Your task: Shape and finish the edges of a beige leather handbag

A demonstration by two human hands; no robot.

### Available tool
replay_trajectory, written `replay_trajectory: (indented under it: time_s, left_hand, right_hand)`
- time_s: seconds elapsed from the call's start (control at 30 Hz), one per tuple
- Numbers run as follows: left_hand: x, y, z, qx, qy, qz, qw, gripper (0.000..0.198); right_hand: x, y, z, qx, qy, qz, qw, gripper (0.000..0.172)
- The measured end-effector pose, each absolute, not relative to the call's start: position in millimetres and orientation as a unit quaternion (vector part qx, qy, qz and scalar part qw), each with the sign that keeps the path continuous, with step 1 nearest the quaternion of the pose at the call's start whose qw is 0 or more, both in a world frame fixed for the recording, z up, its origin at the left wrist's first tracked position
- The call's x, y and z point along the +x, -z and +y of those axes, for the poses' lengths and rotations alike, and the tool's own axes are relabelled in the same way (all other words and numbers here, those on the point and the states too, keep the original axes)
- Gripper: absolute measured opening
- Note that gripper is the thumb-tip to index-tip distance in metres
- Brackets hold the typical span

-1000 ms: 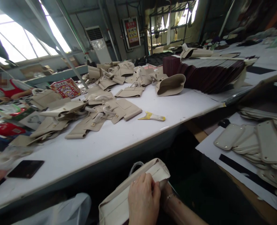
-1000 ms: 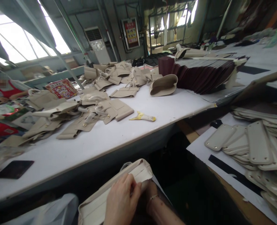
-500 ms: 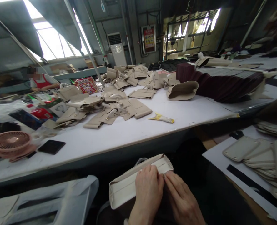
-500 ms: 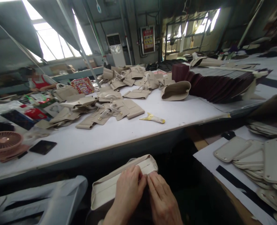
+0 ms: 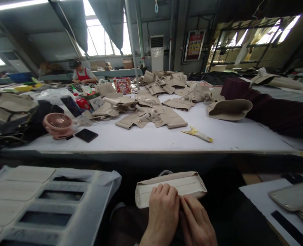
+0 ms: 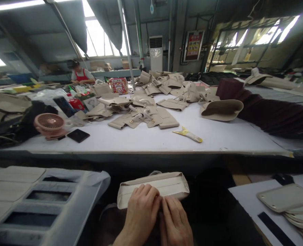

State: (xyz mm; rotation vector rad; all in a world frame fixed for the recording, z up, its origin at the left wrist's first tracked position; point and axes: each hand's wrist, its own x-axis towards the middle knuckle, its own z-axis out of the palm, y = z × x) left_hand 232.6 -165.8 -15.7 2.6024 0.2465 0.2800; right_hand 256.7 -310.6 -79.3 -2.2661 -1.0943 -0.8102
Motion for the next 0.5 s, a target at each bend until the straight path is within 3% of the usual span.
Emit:
replay_trajectory:
  time_s: [0.23, 0.37, 0.43, 0.5]
  left_hand:
    - [205, 26, -148, 0.932, -0.182, 0.114, 0.292, 0.014]
    - [185, 40, -128, 0.883, -0.349, 0.096, 0.300, 0.018]
    - [172, 60, -117, 0.817, -0.413, 0.168, 0.365, 0.025]
    - [162, 88, -112, 0.663, -0.402, 0.343, 0.531, 0.028]
  right_hand:
    - [252, 103, -303, -0.827, 0.277, -0.440, 0.216, 0.067]
    - [248, 99, -290, -0.810, 0.308, -0.451, 0.214, 0.057]
    - [245, 96, -284, -0.805, 0.319, -0.452, 0.212, 0.053]
    - [244, 95, -281, -0.803, 0.320, -0.457, 0.208, 0.053]
